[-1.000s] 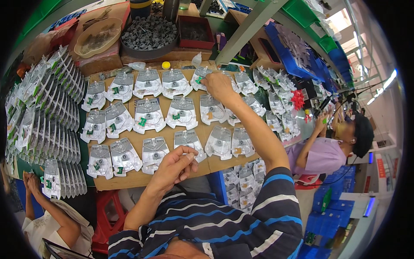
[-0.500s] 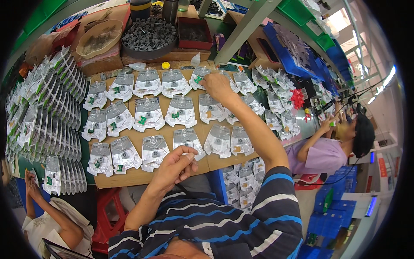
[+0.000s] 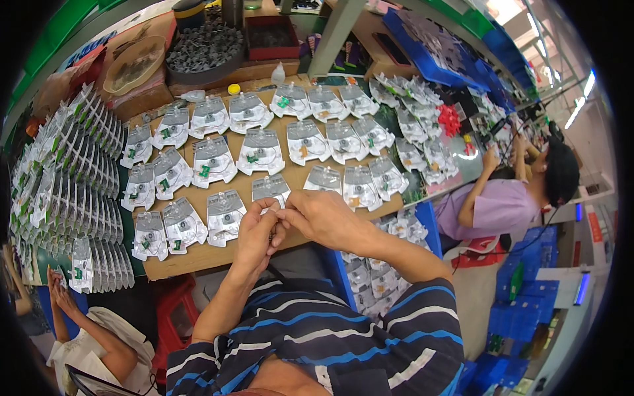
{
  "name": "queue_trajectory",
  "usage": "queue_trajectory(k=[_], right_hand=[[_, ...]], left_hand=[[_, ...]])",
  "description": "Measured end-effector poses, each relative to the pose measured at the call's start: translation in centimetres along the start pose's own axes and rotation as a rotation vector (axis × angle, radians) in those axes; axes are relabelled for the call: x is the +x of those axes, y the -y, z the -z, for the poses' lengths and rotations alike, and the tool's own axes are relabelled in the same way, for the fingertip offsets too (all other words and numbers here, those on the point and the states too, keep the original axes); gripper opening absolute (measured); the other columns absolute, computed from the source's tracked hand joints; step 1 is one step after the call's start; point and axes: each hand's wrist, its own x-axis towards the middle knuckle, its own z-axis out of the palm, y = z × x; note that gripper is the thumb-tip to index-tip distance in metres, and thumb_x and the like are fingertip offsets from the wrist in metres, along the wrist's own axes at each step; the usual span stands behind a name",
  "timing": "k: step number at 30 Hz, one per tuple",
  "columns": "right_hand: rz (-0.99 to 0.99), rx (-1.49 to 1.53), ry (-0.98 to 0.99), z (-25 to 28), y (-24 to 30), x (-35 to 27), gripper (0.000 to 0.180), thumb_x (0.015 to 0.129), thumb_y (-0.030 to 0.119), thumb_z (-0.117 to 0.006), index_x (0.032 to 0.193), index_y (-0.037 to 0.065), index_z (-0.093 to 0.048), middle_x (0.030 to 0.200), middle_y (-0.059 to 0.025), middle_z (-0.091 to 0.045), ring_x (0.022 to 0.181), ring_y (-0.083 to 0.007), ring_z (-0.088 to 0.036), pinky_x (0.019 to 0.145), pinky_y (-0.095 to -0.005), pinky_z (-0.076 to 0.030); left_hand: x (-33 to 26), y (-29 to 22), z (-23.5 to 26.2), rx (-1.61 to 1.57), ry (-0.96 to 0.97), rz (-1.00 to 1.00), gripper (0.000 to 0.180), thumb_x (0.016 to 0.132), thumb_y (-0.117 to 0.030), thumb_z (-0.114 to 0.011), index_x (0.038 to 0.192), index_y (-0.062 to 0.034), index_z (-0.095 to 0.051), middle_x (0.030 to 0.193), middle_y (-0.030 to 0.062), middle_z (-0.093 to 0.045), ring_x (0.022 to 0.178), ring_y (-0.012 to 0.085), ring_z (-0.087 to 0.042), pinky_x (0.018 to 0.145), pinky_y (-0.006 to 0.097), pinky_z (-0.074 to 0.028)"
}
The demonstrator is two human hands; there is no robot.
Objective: The person unloads plastic components from a blue bin and arranges them onto a cardboard workspace. The person then takes small metal parts from a container and inserts them into each plastic component by hand.
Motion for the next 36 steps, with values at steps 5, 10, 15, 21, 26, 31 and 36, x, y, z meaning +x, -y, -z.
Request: queue_trajectory(k=[5,10,15,21,26,31,36], right_hand=[[-0.11,0.245,-0.19,0.1,-1.3,-2.1,0.015,0.09,0.015,-0.066,0.091,0.0,-0.064,0.076,-0.0153,-0.065,0.067,-0.0297,-0.065,0.06,-0.0372,-0.05],[-0.031,0.03,-0.499,1.6,-6.2,-0.8,0.013,0.088,0.005,-0.065,0.098,-0.002,-0.067,0.084,-0.0115,-0.068,0.073,-0.0173,-0.067,0.062,-0.0289,-0.051],[-0.068,-0.144,-0.503,1.8,-10.7,3.4,0.013,0.085,0.008,-0.065,0.095,0.0,-0.067,0.088,-0.0168,-0.067,0.081,-0.0343,-0.066,0.073,-0.0422,-0.052],[-0.106,-0.367,-0.319,1.1,-12.2,6.1,0.015,0.084,0.015,-0.066,0.089,0.002,-0.07,0.088,-0.0162,-0.067,0.081,-0.0353,-0.066,0.073,-0.0447,-0.051],[-0.118,-0.421,-0.228,1.0,-12.3,7.1,0.016,0.082,0.016,-0.068,0.083,0.001,-0.072,0.082,-0.0182,-0.066,0.079,-0.036,-0.066,0.072,-0.0465,-0.051],[-0.123,-0.499,-0.138,1.0,-12.3,7.6,0.022,0.086,0.023,-0.066,0.083,0.002,-0.071,0.082,-0.0172,-0.066,0.078,-0.0365,-0.065,0.07,-0.0462,-0.05],[-0.106,-0.503,-0.159,0.9,-12.3,7.6,0.027,0.088,0.026,-0.065,0.08,0.001,-0.07,0.079,-0.0193,-0.066,0.074,-0.0381,-0.064,0.067,-0.0472,-0.05]], left_hand=[[-0.2,0.3,-0.9,-0.03,0.0,0.016,0.017,0.101,-0.018,-0.052,0.109,-0.0033,-0.049,0.077,0.0057,-0.058,0.047,0.0058,-0.042,0.035,0.018,-0.025],[-0.4,0.8,-1.4,-0.064,0.106,0.068,0.019,0.101,-0.017,-0.052,0.112,-0.0013,-0.051,0.084,0.007,-0.059,0.049,0.0053,-0.042,0.036,0.017,-0.026],[-0.5,1.3,-1.2,-0.011,0.215,0.135,0.029,0.1,-0.017,-0.054,0.121,0.0012,-0.048,0.092,0.0086,-0.061,0.052,0.005,-0.044,0.038,0.018,-0.028],[-0.8,0.9,-0.5,0.082,0.241,0.174,0.024,0.102,-0.016,-0.051,0.117,0.0019,-0.051,0.102,0.0144,-0.065,0.054,0.0057,-0.048,0.037,0.015,-0.031],[-0.4,0.8,0.0,0.099,0.27,0.214,0.021,0.101,-0.016,-0.053,0.115,0.0002,-0.053,0.102,0.0119,-0.065,0.057,0.005,-0.05,0.038,0.014,-0.032],[-0.4,0.7,0.1,0.139,0.277,0.192,0.02,0.101,-0.016,-0.053,0.115,-0.0017,-0.056,0.093,0.0065,-0.063,0.057,0.0036,-0.048,0.039,0.014,-0.031],[-1.0,0.7,0.0,0.138,0.304,0.167,0.022,0.101,-0.017,-0.052,0.117,-0.0018,-0.056,0.089,0.0047,-0.062,0.056,0.0027,-0.046,0.039,0.015,-0.031]])
